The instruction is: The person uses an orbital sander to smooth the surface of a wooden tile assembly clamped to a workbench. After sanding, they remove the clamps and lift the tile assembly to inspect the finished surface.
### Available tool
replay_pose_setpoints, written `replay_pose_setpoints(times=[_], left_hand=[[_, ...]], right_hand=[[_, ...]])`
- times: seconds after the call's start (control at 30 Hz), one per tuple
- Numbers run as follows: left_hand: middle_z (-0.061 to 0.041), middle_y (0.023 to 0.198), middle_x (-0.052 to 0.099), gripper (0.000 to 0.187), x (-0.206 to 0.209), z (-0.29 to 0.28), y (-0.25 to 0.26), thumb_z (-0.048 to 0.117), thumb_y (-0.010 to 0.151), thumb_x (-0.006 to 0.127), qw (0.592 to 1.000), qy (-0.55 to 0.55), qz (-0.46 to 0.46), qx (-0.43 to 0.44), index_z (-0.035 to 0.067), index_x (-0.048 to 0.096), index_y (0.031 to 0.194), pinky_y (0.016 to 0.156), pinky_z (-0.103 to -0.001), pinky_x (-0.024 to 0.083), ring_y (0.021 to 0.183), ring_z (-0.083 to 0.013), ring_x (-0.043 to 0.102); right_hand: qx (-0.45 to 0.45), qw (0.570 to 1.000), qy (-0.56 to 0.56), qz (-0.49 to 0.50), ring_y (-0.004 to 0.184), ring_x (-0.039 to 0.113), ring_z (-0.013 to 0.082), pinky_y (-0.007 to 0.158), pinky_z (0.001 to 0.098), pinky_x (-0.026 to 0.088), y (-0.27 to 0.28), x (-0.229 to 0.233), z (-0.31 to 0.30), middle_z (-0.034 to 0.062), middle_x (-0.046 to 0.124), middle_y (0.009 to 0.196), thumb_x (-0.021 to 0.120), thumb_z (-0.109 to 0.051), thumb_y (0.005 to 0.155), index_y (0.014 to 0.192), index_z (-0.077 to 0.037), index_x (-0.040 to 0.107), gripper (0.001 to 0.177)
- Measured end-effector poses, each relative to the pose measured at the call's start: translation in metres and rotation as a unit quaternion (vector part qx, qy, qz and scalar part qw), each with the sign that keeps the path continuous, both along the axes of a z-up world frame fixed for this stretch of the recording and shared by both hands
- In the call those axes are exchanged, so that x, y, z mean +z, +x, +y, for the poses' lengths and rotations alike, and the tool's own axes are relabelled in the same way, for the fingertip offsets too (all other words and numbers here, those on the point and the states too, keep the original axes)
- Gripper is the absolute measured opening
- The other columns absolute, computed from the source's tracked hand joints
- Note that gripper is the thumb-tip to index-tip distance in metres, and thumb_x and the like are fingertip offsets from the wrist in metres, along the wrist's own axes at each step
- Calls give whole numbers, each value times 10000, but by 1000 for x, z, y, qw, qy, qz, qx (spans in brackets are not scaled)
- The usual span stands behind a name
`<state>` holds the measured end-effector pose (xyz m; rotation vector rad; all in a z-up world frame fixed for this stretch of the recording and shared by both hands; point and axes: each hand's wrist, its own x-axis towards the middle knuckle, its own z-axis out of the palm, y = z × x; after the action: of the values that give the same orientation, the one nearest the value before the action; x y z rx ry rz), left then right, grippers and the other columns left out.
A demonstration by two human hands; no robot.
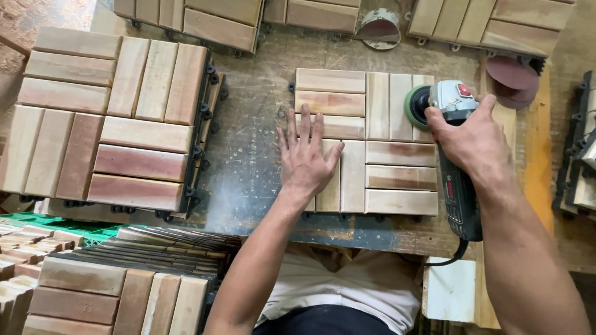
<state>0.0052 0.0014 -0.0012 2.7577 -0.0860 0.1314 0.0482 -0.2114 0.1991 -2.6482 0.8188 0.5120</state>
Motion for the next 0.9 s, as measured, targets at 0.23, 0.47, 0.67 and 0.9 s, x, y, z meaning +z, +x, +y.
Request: replay_pose_setpoints(times=[0.23, 0.47, 0.67, 0.9], left_hand=[[-84, 1723, -94, 850, -1, 1, -2, 653, 1054, 411, 1000, -5, -17, -3, 163, 87, 1668, 1295, -595, -20, 1590, -326, -133], [-132, 1691, 135, 762, 9, -2, -4, 611, 1019, 477, 997, -58, -59, 11, 115, 333, 1578, 1251, -636, 128, 1570, -389, 70], [-214, 1645, 333, 726, 3, -2, -5, 573, 988, 558, 983, -128, -128, 34, 42, 513, 1480, 1206, -677, 265, 1538, -457, 271], [-241, 1719, 148, 775, 13, 3, -11, 494, 1057, 528, 941, -228, -246, 53, 53, 260, 1634, 1259, -674, 96, 1611, -417, 111]], right_hand=[[6, 1000, -1, 7, 1131, 614, 517, 919, 633, 488, -16, -4, 4, 304, 609, 1282, 547, -627, 982, 1518, -107, 258, 800], [64, 997, 22, -30, 1165, 606, 538, 954, 623, 486, -21, -22, 16, 370, 613, 1241, 582, -664, 931, 1539, -100, 290, 879], [120, 990, 45, -66, 1148, 636, 546, 951, 616, 495, -19, -32, 47, 391, 648, 1156, 625, -687, 911, 1524, -94, 320, 905], [204, 968, 81, -121, 1087, 656, 573, 902, 627, 501, -23, -38, 91, 422, 651, 1089, 597, -646, 953, 1472, -44, 342, 835]])
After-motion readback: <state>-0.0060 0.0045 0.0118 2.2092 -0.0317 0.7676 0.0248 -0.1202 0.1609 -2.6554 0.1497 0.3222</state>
